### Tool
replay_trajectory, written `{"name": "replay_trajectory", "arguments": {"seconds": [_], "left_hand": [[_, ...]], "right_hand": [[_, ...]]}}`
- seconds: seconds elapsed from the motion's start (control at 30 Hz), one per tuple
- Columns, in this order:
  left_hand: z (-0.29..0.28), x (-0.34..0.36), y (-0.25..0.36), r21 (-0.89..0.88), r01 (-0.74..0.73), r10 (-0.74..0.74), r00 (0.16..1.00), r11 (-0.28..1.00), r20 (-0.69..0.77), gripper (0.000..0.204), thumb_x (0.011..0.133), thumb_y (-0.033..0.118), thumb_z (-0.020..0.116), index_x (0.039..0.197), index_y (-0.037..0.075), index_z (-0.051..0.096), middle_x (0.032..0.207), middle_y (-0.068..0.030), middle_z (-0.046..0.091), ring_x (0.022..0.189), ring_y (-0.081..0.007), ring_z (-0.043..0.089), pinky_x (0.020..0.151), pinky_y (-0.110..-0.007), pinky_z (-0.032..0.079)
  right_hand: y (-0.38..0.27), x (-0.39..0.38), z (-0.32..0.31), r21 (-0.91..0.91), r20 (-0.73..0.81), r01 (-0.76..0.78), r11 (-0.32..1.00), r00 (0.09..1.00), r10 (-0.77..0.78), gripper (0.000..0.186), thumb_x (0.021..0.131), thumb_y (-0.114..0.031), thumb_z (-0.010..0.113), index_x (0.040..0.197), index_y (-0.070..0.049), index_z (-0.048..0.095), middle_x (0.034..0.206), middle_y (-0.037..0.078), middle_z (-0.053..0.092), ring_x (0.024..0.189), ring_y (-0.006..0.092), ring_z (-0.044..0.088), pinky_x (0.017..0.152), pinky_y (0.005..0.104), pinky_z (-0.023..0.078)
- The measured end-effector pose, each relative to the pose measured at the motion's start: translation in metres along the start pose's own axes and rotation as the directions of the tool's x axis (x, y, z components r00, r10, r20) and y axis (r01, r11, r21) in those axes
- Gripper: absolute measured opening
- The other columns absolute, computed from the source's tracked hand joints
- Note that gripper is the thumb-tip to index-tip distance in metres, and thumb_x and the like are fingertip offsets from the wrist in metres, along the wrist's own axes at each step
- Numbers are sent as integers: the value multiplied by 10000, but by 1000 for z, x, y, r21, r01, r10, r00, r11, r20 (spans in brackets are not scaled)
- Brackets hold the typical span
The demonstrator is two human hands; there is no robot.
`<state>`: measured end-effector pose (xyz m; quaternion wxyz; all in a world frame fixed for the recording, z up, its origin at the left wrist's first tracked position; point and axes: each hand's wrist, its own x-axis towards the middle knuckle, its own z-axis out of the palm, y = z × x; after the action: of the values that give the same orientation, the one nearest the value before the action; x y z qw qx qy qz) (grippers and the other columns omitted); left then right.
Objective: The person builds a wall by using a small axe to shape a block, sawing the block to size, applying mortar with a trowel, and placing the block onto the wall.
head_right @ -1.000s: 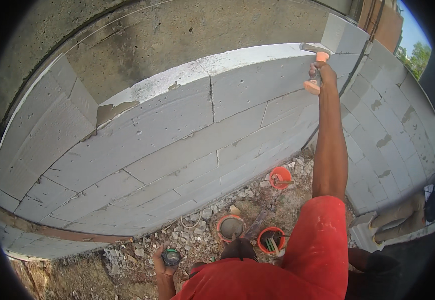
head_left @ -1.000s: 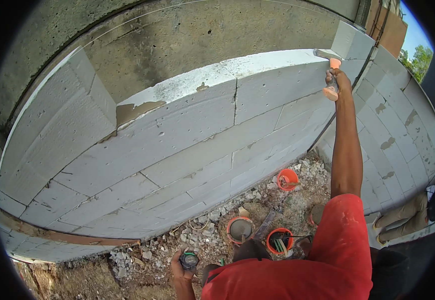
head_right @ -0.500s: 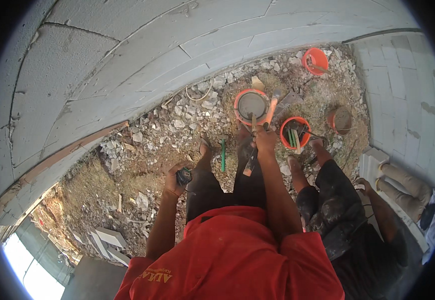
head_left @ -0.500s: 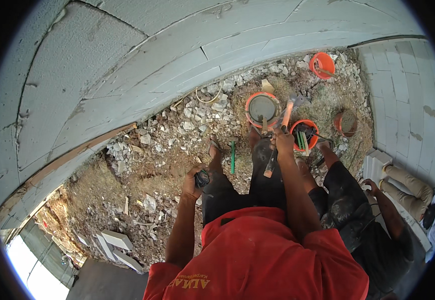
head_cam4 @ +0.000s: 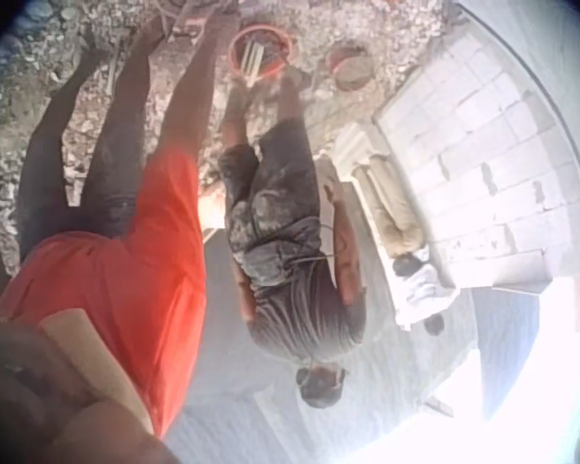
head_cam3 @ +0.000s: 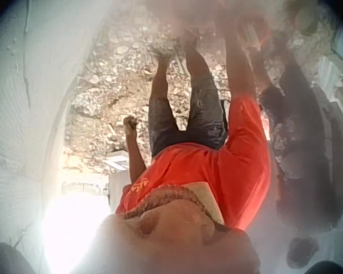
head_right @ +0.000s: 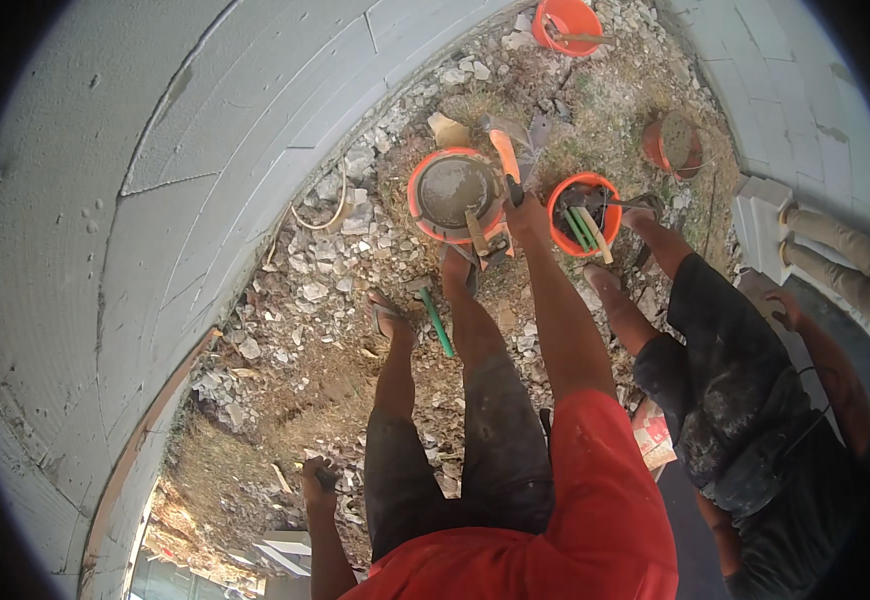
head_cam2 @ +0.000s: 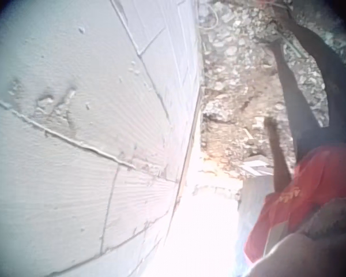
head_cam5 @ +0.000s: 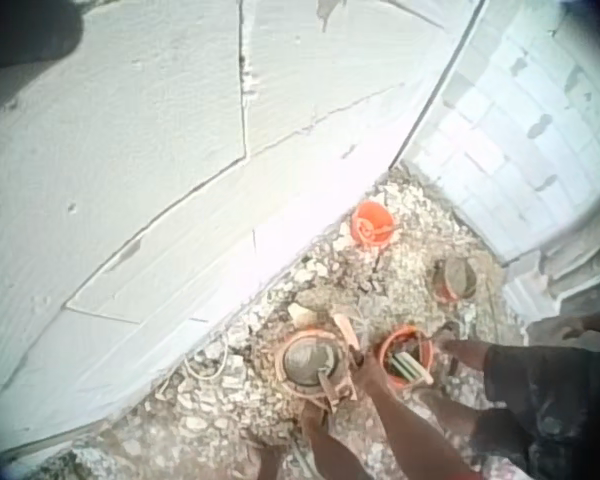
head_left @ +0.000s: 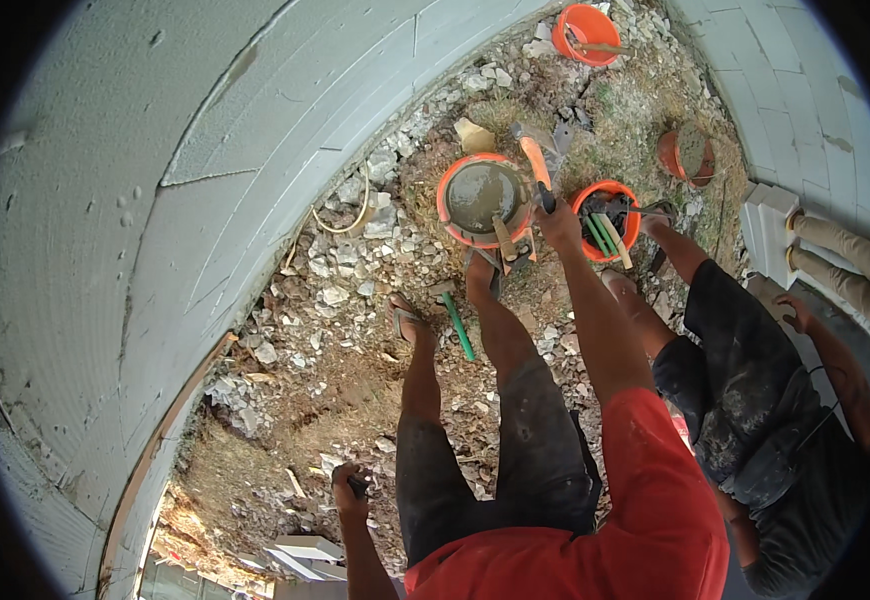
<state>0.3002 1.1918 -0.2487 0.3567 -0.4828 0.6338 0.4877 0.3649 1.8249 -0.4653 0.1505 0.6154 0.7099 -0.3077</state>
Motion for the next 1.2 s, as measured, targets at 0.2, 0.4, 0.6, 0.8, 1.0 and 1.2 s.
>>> {"name": "replay_trajectory", "arguments": {"seconds": [0.2,0.4,0.6,0.8,1.0,1.2], "left_hand": [[33,30,21,186,-21,42,993,982,-111,199,808,177,721,964,94,630,825,-21,589,743,-141,593,651,-295,496],[111,7,63,413,-213,189,977,886,99,252,844,137,728,1053,53,615,788,-8,571,668,-129,540,623,-290,447],[97,-1,86,558,-400,337,916,727,219,301,786,135,801,1009,44,620,738,-18,577,605,-127,554,547,-313,462],[73,51,102,288,-848,690,529,445,494,256,848,158,739,1035,9,647,589,-60,591,500,-160,533,457,-360,433],[136,-134,194,341,-717,707,684,608,177,255,719,160,776,889,2,671,680,-47,622,597,-212,594,602,-386,481],[157,-152,155,283,-568,566,818,773,96,327,711,195,827,902,-24,677,734,-81,671,690,-181,631,632,-352,500]], "right_hand": [[43,89,39,-224,51,-67,972,995,80,510,918,-384,656,1201,34,590,1072,267,689,998,420,678,867,495,540],[114,23,71,-421,-170,-65,905,985,-8,603,914,-167,606,1457,19,421,1464,273,403,1370,408,414,1054,485,434],[-82,-76,-131,400,-200,284,872,955,-219,592,934,-298,634,1407,35,507,1339,296,565,1280,447,520,1069,454,415],[-302,-269,-477,-47,-769,990,130,48,-638,570,1069,-346,410,1472,56,422,1471,274,480,1417,403,408,1173,458,297],[-430,-340,-642,-251,-566,941,-228,-334,-753,635,1073,-468,329,1460,16,464,1490,233,478,1414,396,416,1168,428,325],[-542,-297,-746,-407,11,865,295,328,-945,900,992,-716,138,1474,-28,461,1538,200,420,1451,352,356,1186,451,317]]}}
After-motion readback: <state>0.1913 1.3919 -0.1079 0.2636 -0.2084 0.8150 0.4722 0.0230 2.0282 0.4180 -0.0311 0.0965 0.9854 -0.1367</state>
